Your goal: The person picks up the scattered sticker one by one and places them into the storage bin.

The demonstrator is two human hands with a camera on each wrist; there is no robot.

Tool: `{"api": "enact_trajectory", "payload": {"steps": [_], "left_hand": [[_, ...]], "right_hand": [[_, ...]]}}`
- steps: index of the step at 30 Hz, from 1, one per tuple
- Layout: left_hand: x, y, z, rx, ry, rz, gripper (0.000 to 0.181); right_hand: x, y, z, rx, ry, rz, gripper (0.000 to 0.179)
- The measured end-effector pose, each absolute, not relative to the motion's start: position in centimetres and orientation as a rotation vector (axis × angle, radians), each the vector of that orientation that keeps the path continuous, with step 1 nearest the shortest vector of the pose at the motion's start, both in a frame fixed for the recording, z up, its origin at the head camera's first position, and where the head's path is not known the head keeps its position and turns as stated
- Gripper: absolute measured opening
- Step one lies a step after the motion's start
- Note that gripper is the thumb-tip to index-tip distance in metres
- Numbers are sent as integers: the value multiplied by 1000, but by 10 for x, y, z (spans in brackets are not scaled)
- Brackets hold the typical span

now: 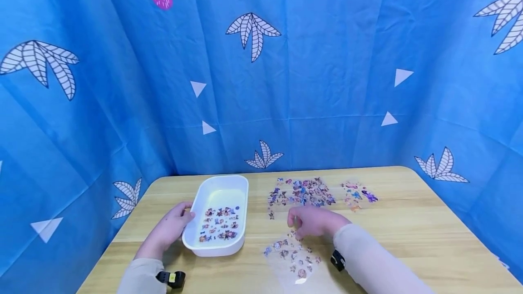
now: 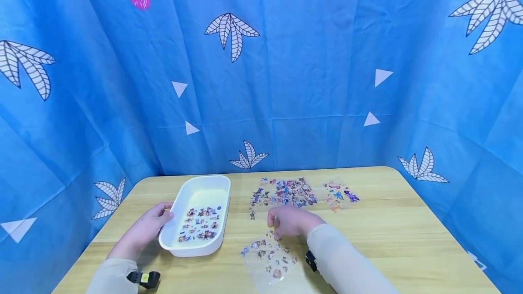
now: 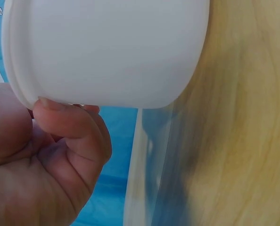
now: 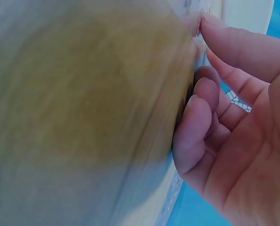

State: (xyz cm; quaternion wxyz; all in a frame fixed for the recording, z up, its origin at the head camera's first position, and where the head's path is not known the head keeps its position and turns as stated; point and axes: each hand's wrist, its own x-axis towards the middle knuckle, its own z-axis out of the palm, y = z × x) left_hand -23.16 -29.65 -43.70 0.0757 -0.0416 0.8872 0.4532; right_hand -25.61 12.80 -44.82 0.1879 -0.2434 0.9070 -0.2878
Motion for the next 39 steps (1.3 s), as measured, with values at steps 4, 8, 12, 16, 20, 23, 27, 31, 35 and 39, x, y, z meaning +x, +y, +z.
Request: {"api": "enact_trajectory", "payload": {"steps": [4,8,12,16,20,23,27,31,35,39], "left_hand": [[-231,-297,-438,-129,2656,1369,51],[-232,-297,-438,-118,2649,1385,51],[-232,-297,-439,-112,2644,1391,51],[-232,-297,-439,-111,2647,1380,51],[-231,-298,-440,-115,2649,1366,51],[-232,-299,-439,-111,2643,1376,50],[-233,-299,-438,-106,2639,1390,51],[-234,-298,-438,-99,2645,1400,50],[-233,-298,-439,-86,2639,1410,50],[-232,-300,-440,-95,2642,1404,51]], "right_hand": [[-255,128,-449,-733,2566,-794,25],[-256,130,-451,-754,2567,-785,23],[-258,132,-452,-763,2560,-786,22],[-258,132,-453,-759,2563,-780,23],[-258,132,-453,-747,2561,-779,25],[-259,132,-452,-745,2555,-788,26],[-261,134,-451,-743,2542,-814,25],[-265,139,-452,-737,2541,-827,25],[-267,144,-453,-733,2528,-874,23],[-268,144,-453,-738,2491,-924,16]]}}
